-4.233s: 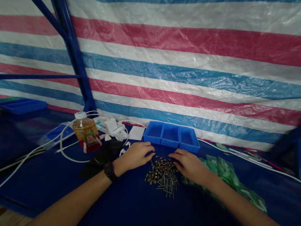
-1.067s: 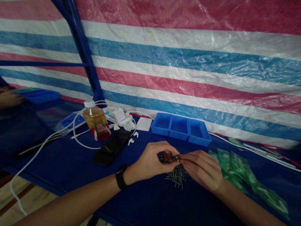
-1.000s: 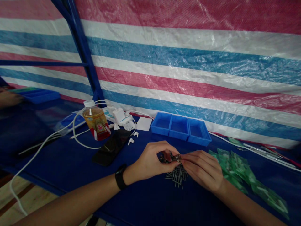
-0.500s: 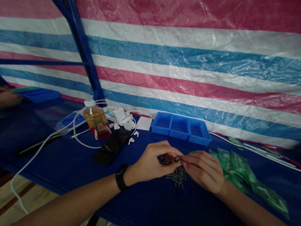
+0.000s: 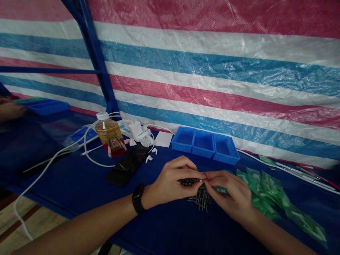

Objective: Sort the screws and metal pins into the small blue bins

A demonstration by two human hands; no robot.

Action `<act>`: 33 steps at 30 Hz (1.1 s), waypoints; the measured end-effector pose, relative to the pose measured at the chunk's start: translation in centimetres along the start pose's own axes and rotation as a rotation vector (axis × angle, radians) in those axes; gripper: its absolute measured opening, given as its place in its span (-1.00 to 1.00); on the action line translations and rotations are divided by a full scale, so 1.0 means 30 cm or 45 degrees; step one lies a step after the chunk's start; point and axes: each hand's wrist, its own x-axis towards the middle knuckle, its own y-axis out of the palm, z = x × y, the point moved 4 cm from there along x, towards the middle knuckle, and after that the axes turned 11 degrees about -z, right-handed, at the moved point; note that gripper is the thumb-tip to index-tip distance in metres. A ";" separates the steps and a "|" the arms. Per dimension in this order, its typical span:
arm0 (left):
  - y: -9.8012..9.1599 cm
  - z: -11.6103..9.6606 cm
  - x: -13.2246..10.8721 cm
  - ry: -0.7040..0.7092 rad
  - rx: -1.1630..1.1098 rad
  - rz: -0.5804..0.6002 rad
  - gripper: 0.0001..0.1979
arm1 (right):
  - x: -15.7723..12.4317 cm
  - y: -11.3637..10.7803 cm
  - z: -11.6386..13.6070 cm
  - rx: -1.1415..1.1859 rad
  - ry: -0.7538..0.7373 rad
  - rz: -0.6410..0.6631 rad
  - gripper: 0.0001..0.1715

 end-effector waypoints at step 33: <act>-0.034 0.163 0.008 -0.292 0.193 -0.067 -0.88 | -0.102 0.063 -0.162 0.194 1.022 0.024 -0.77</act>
